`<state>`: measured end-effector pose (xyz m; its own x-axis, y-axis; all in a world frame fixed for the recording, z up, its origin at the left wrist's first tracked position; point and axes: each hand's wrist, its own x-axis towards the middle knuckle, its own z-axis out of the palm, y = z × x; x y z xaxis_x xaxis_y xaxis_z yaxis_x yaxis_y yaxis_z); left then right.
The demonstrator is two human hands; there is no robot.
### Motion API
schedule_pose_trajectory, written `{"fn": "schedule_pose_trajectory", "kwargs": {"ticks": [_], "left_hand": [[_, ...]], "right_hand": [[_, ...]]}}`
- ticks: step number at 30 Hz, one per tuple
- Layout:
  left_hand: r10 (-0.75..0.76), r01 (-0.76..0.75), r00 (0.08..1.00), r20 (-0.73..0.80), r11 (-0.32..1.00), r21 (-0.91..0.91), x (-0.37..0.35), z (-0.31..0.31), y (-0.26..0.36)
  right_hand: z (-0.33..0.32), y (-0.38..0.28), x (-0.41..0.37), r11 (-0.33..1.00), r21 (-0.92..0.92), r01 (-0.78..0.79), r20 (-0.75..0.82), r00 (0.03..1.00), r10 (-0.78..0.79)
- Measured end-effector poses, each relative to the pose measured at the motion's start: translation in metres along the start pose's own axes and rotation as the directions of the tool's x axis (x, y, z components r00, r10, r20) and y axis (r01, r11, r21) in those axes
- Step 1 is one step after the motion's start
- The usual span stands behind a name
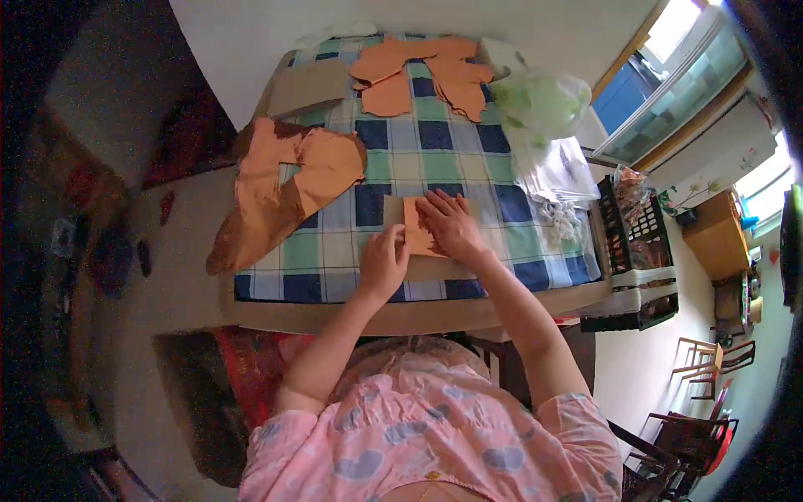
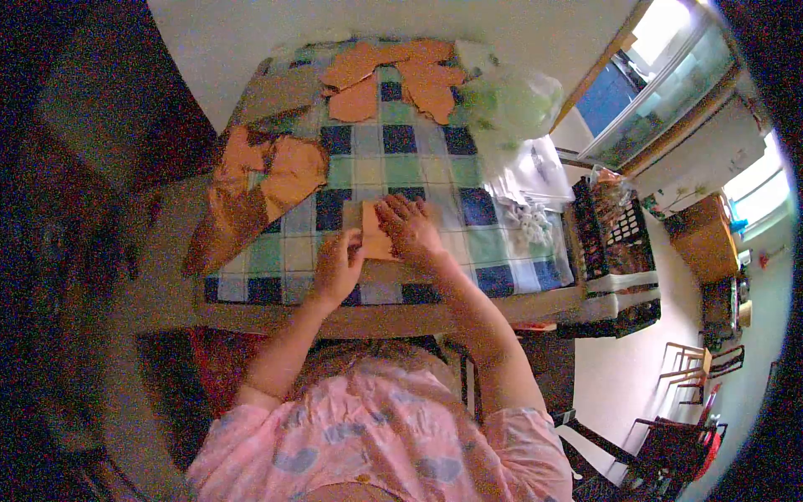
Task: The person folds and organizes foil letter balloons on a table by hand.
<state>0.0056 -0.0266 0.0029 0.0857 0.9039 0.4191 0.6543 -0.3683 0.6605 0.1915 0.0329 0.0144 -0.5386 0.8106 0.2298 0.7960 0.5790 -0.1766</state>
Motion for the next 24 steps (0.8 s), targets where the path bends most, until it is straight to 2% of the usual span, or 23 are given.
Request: {"fn": "schedule_pose_trajectory", "kwargs": {"ticks": [2,5,8,11,17,20,22,24], "left_hand": [[-0.002,0.004,0.998,0.068,0.999,-0.034,-0.009,0.001,-0.003],[0.162,-0.163,0.987,0.016,0.976,0.147,-0.017,-0.005,0.002],[0.261,-0.265,0.964,0.048,0.939,0.220,-0.021,-0.005,-0.003],[0.351,-0.367,0.929,0.116,0.912,0.182,-0.019,-0.011,-0.005],[0.376,-0.402,0.903,0.208,0.910,0.104,-0.017,-0.018,-0.006],[0.095,-0.089,0.992,0.086,0.993,-0.071,-0.012,-0.005,-0.029],[0.037,-0.010,0.978,-0.206,0.992,0.128,0.022,-0.012,-0.030],[-0.239,0.235,0.969,-0.067,0.970,-0.059,0.044,0.001,-0.053]], "right_hand": [[0.000,-0.002,0.001,1.000,-0.005,-0.018,0.008,1.000,0.018],[0.000,-0.003,0.005,0.999,-0.033,-0.026,0.023,0.999,0.027],[-0.005,-0.007,0.004,0.999,-0.035,-0.036,0.022,0.999,0.037],[0.003,-0.003,0.005,0.999,-0.029,-0.043,0.010,0.999,0.043],[0.016,0.000,0.006,0.998,0.000,-0.061,-0.070,0.996,0.061],[0.014,-0.002,0.006,0.998,-0.014,-0.058,-0.060,0.997,0.057],[0.010,-0.004,0.005,0.998,-0.018,-0.054,-0.058,0.997,0.053],[0.008,-0.004,0.004,0.999,-0.020,-0.033,-0.063,0.997,0.031]]}}
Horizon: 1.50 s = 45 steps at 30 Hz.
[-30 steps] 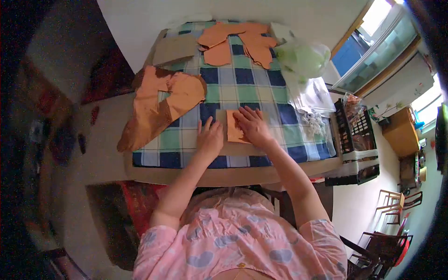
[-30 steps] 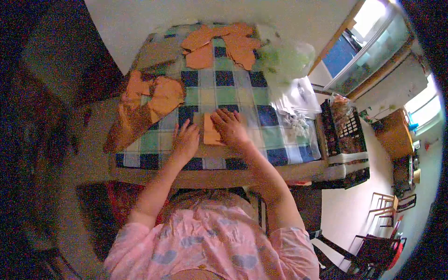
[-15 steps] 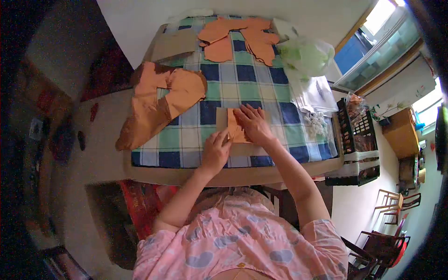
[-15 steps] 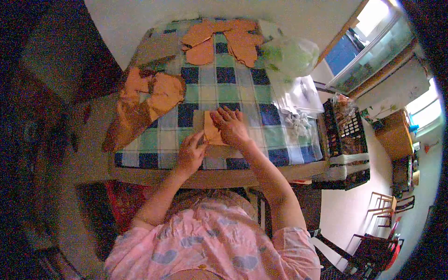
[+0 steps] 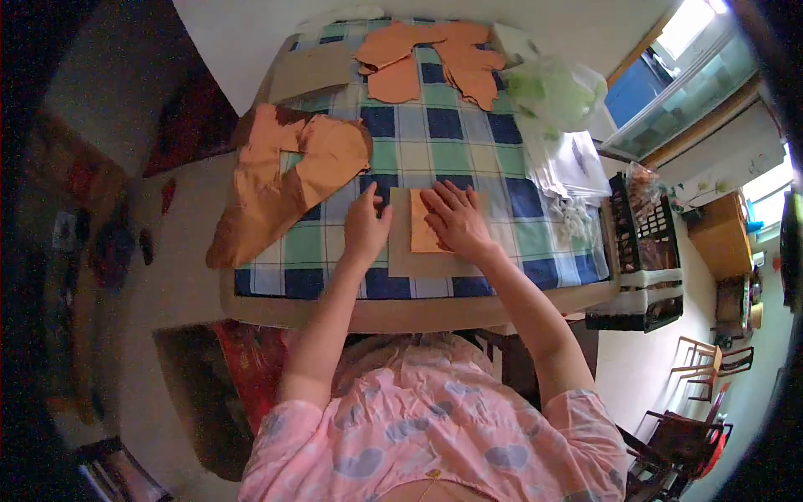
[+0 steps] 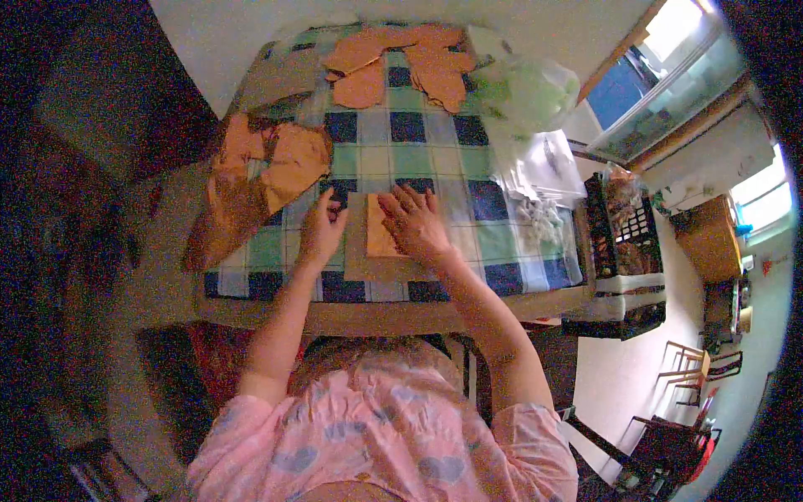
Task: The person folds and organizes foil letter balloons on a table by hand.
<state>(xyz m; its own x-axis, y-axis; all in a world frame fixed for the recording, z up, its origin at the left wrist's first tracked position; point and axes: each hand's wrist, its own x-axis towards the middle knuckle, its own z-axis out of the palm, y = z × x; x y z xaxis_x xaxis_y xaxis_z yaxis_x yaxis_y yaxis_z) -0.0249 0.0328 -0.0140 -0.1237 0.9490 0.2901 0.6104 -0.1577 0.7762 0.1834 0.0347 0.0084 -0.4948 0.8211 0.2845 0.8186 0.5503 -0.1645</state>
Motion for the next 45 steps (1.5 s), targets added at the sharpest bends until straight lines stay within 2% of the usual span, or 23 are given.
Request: {"fn": "schedule_pose_trajectory", "kwargs": {"ticks": [3,6,9,12,15,18,21,24,27,30,33,36,39,42,45], "left_hand": [[-0.138,0.127,0.985,0.107,0.986,0.108,0.024,0.007,0.012],[-0.120,0.091,0.984,0.131,0.974,0.208,0.029,0.015,0.004],[-0.157,0.133,0.973,0.172,0.980,0.145,0.022,0.012,0.005],[-0.045,0.013,0.996,0.080,0.932,0.362,0.022,0.016,0.013],[0.051,-0.050,0.999,0.005,0.941,0.335,0.023,0.023,0.012],[0.040,-0.037,0.999,-0.001,0.932,0.361,0.027,0.032,0.009],[0.062,-0.061,0.998,0.009,0.938,0.341,0.030,0.031,0.005],[0.162,-0.162,0.987,0.014,0.973,0.166,0.030,0.023,0.002],[0.222,-0.215,0.974,-0.035,0.964,0.155,0.030,0.023,0.007],[0.187,-0.186,0.982,0.016,0.955,0.233,0.032,0.025,0.006],[0.147,-0.146,0.989,0.018,0.944,0.296,0.034,0.033,0.008],[0.226,-0.187,0.974,-0.035,0.876,0.444,0.035,0.033,0.016],[0.353,-0.349,0.935,0.039,0.890,0.295,0.018,0.042,0.042],[0.380,-0.418,0.908,0.174,0.812,0.408,-0.023,0.050,0.036],[0.284,-0.403,0.903,0.323,0.823,0.401,-0.047,0.025,0.027]], "right_hand": [[-0.002,-0.001,0.002,1.000,0.016,-0.019,0.028,0.999,0.018],[-0.004,-0.001,0.001,0.997,0.056,-0.053,0.053,0.997,0.050],[0.004,0.007,-0.002,0.998,0.058,-0.009,-0.001,1.000,0.009],[0.001,0.008,-0.001,0.999,0.039,0.000,0.053,0.999,-0.002],[-0.006,0.007,-0.005,0.993,-0.051,0.105,0.064,0.993,-0.102],[-0.008,0.004,-0.008,0.974,-0.156,0.167,0.017,0.986,-0.166],[0.000,0.005,-0.006,0.997,-0.029,0.074,-0.025,0.997,-0.074],[-0.007,0.003,-0.005,0.997,-0.047,0.056,-0.002,0.998,-0.056],[-0.001,0.003,-0.004,1.000,0.011,0.017,-0.031,0.999,-0.017],[0.001,0.001,-0.004,1.000,0.012,0.008,-0.054,0.999,-0.008],[0.002,0.000,-0.007,0.996,-0.066,0.058,-0.064,0.996,-0.062],[-0.003,-0.002,-0.008,0.984,-0.155,0.085,-0.033,0.995,-0.091],[0.006,0.001,-0.009,0.997,-0.078,0.030,-0.037,0.999,-0.033],[0.005,0.002,-0.009,0.997,-0.074,0.024,-0.017,1.000,-0.026],[0.005,0.000,-0.009,1.000,-0.002,0.011,-0.067,0.998,-0.011]]}}
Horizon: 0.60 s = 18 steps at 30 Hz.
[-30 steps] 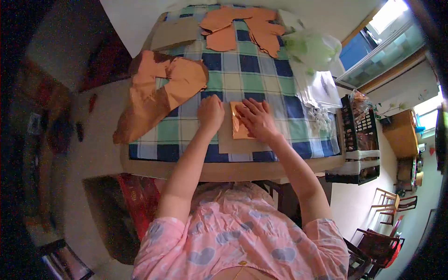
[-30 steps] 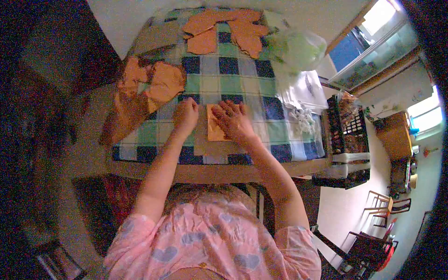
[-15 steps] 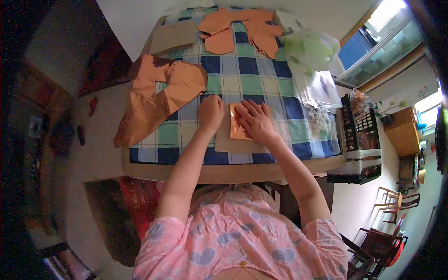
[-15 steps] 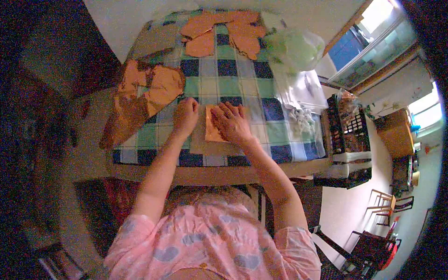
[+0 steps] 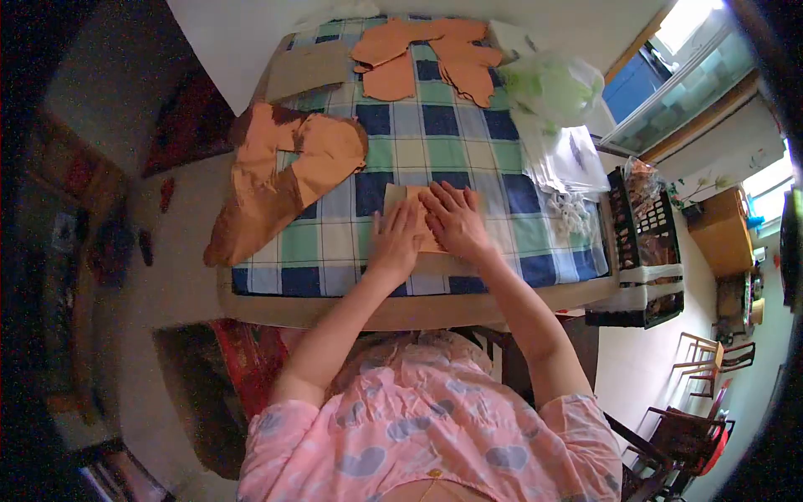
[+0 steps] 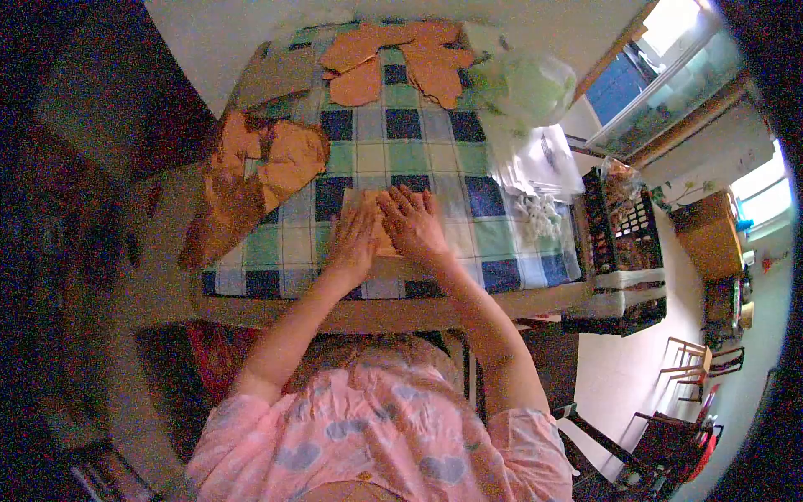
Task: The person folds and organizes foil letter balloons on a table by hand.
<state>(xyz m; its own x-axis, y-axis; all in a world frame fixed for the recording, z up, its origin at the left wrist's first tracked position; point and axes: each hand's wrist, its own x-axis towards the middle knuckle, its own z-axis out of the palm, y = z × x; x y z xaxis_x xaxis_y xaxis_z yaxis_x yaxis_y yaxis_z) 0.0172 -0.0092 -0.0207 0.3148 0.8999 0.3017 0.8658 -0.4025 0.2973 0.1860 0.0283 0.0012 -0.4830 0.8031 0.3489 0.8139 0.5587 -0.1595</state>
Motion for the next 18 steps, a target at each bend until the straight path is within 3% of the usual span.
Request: {"fn": "schedule_pose_trajectory", "kwargs": {"ticks": [3,6,9,10,11,13,14,15,18], "left_hand": [[-0.071,0.055,0.994,0.086,0.983,0.173,-0.005,-0.014,-0.005],[0.008,-0.005,0.999,-0.052,0.998,0.057,0.025,-0.007,-0.007],[0.035,-0.034,0.999,-0.021,0.997,0.066,0.050,0.000,0.012],[0.054,-0.053,0.998,-0.032,0.998,0.028,0.054,0.009,0.010],[0.070,-0.071,0.997,-0.039,0.997,-0.010,0.052,0.023,0.005],[0.078,-0.080,0.996,-0.031,0.994,-0.073,0.051,0.025,0.001],[0.073,-0.074,0.997,-0.015,0.992,-0.100,0.052,0.019,0.001],[0.066,-0.065,0.998,0.007,0.990,-0.127,0.051,0.013,0.003],[0.109,-0.110,0.994,-0.019,0.993,-0.050,0.049,0.007,0.002]], "right_hand": [[0.000,-0.001,0.001,1.000,0.014,-0.008,-0.011,1.000,0.008],[0.000,0.000,0.001,1.000,-0.007,-0.013,0.009,1.000,0.013],[0.006,0.007,0.001,0.998,0.051,0.022,-0.035,0.999,-0.020],[0.016,0.019,0.000,0.914,0.394,-0.093,-0.096,0.985,0.142],[0.032,0.034,-0.004,0.701,0.696,-0.158,-0.096,0.946,0.308],[0.017,0.050,-0.008,0.627,0.729,-0.274,-0.076,0.878,0.472],[-0.004,0.065,-0.018,0.794,0.479,-0.374,-0.120,0.868,0.482],[-0.020,0.072,-0.024,0.873,0.183,-0.453,-0.162,0.862,0.481],[-0.019,0.089,-0.029,0.888,0.180,-0.423,-0.065,0.896,0.440]]}}
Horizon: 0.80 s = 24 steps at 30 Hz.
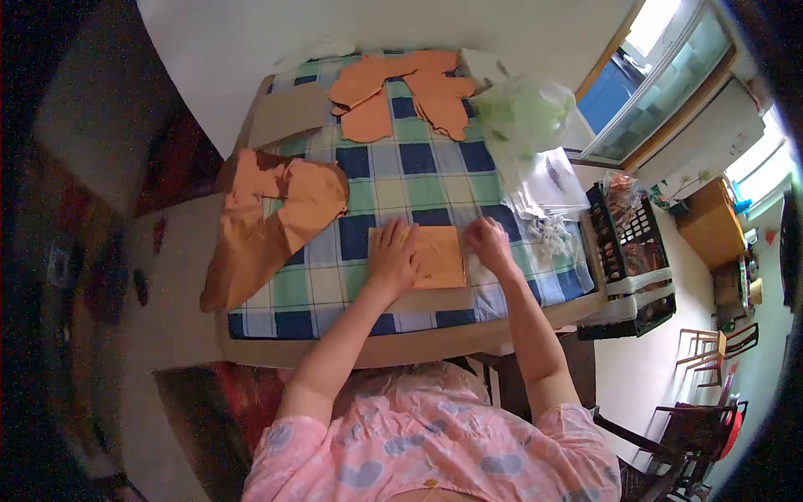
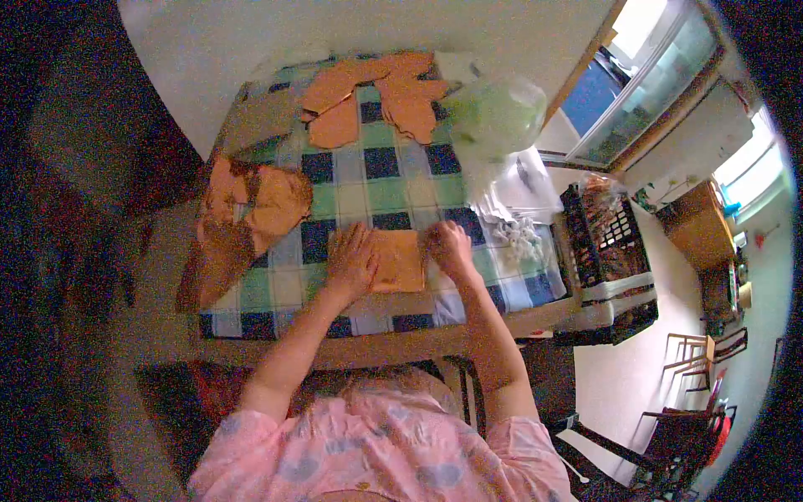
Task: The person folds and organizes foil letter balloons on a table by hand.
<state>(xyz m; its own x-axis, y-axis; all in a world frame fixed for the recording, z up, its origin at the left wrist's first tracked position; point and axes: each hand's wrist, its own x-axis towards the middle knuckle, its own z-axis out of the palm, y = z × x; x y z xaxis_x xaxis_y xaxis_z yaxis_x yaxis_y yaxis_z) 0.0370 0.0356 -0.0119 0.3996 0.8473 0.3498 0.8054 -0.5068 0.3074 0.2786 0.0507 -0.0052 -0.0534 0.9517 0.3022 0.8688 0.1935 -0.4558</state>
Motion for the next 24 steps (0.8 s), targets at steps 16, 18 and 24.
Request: {"fn": "schedule_pose_trajectory", "kwargs": {"ticks": [16,18,24], "left_hand": [[-0.041,0.009,0.986,-0.161,0.981,-0.192,0.000,0.014,-0.012],[-0.047,0.014,0.984,-0.169,0.981,-0.194,-0.001,0.009,-0.009],[-0.034,0.007,0.984,-0.172,0.988,-0.152,-0.002,0.013,-0.011]], "right_hand": [[0.010,-0.008,0.031,0.971,0.187,-0.147,0.174,0.978,0.115],[0.012,-0.006,0.033,0.983,0.109,-0.147,0.214,0.969,0.122],[-0.003,-0.015,0.018,0.937,0.172,-0.303,0.197,0.943,0.269]]}}
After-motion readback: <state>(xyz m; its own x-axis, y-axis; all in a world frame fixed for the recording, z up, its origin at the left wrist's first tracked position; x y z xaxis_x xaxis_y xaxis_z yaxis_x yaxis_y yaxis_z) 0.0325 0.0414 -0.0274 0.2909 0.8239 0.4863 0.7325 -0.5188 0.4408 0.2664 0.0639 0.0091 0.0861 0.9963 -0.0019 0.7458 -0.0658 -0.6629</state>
